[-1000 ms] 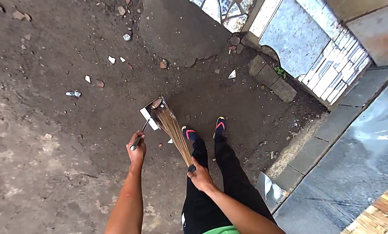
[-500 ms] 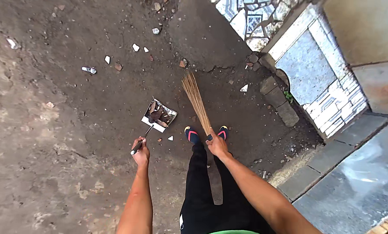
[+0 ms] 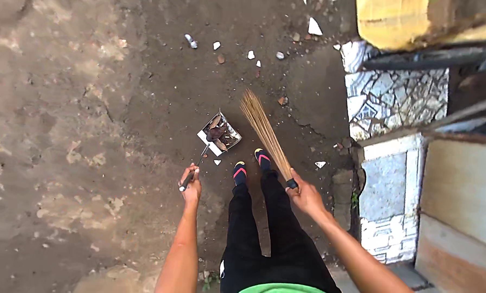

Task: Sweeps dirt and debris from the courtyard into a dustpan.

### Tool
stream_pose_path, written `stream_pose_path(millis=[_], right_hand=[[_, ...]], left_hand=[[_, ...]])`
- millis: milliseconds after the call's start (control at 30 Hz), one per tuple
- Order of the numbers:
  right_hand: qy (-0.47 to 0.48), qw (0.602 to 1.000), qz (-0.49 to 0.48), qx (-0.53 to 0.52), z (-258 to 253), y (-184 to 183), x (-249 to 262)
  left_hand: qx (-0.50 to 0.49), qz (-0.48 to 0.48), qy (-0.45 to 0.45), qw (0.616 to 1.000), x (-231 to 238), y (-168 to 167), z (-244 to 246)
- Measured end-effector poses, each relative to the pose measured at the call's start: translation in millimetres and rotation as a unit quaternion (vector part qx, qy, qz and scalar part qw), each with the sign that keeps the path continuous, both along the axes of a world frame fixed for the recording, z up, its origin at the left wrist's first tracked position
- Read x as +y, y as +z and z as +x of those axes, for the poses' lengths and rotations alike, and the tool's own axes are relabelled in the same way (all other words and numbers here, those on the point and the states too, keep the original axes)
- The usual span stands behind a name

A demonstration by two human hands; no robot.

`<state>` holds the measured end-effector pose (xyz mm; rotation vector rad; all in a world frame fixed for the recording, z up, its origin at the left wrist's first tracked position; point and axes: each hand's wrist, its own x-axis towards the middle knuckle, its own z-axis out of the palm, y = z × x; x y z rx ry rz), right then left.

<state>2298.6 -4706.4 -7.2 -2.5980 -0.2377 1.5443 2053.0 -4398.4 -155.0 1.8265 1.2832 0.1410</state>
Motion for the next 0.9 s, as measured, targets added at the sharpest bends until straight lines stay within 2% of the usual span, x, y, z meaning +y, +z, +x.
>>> stream_pose_path(millis=[100, 167, 300, 433, 567, 700, 800, 900], right_hand=[[0.122, 0.992, -0.008, -0.012, 68.6, -14.9, 37.6], [0.195, 0.981, -0.013, -0.018, 96.5, -27.0, 69.7], [0.307, 0.951, 0.008, -0.044, 109.9, -64.5, 136.7], [0.398, 0.914, 0.06, -0.05, 77.9, -104.7, 197.5], [0.483, 0.873, 0.049, -0.046, 27.3, -135.6, 251.6], [0.545, 0.836, 0.04, -0.052, -26.9, -161.8, 287.4], [0.568, 0.822, 0.008, -0.049, -59.1, -179.4, 294.0], [0.565, 0.824, -0.015, -0.041, -87.6, -186.0, 256.3]], left_hand=[[-0.045, 0.019, 0.107, 0.993, -41.1, 10.4, -37.8], [-0.058, 0.024, 0.171, 0.983, -68.9, 17.3, -60.2], [-0.048, 0.037, 0.29, 0.955, -122.0, 24.1, -81.9], [-0.017, 0.059, 0.406, 0.912, -173.4, 18.0, -94.7], [0.03, 0.062, 0.486, 0.871, -216.6, 8.2, -108.2], [0.049, 0.055, 0.578, 0.813, -254.1, 1.9, -114.2], [0.067, 0.051, 0.625, 0.776, -285.7, -4.8, -117.4], [0.071, 0.041, 0.653, 0.753, -318.6, -16.3, -118.4]])
